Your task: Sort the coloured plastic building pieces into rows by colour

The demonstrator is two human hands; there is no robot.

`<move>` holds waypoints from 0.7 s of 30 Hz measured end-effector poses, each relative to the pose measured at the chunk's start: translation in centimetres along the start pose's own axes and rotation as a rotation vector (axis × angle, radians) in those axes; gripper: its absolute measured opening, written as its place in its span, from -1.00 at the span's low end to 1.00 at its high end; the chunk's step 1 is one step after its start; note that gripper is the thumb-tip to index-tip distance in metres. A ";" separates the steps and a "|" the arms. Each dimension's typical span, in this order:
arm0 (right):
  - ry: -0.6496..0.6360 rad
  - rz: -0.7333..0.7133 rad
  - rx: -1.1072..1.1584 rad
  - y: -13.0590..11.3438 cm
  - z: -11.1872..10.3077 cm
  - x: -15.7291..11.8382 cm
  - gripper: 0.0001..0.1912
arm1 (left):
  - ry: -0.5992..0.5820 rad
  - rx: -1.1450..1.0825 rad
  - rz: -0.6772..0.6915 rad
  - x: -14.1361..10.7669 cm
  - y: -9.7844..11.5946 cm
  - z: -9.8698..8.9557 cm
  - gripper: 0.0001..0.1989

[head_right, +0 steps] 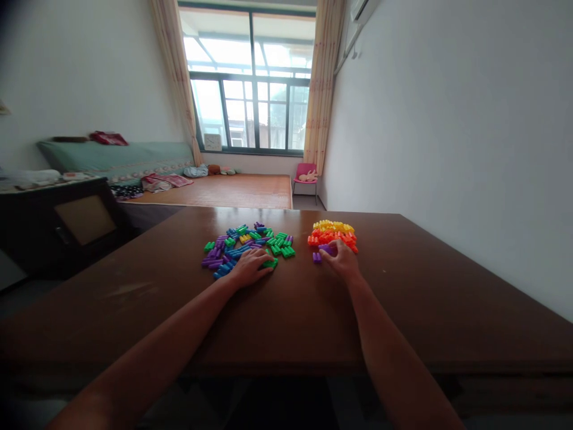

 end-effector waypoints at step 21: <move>-0.206 -0.122 -0.178 3.0 3.3 1.4 -0.61 | 0.014 -0.025 0.046 0.1 -0.3 0.3 -0.71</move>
Point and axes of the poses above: each hand's wrist, its own x-axis towards the middle knuckle, its own z-axis out of the palm, y = z × x, the point moved 6 cm from there along x, towards the middle knuckle, and after that the axes turned 12 degrees about -y, right-handed, at the moved point
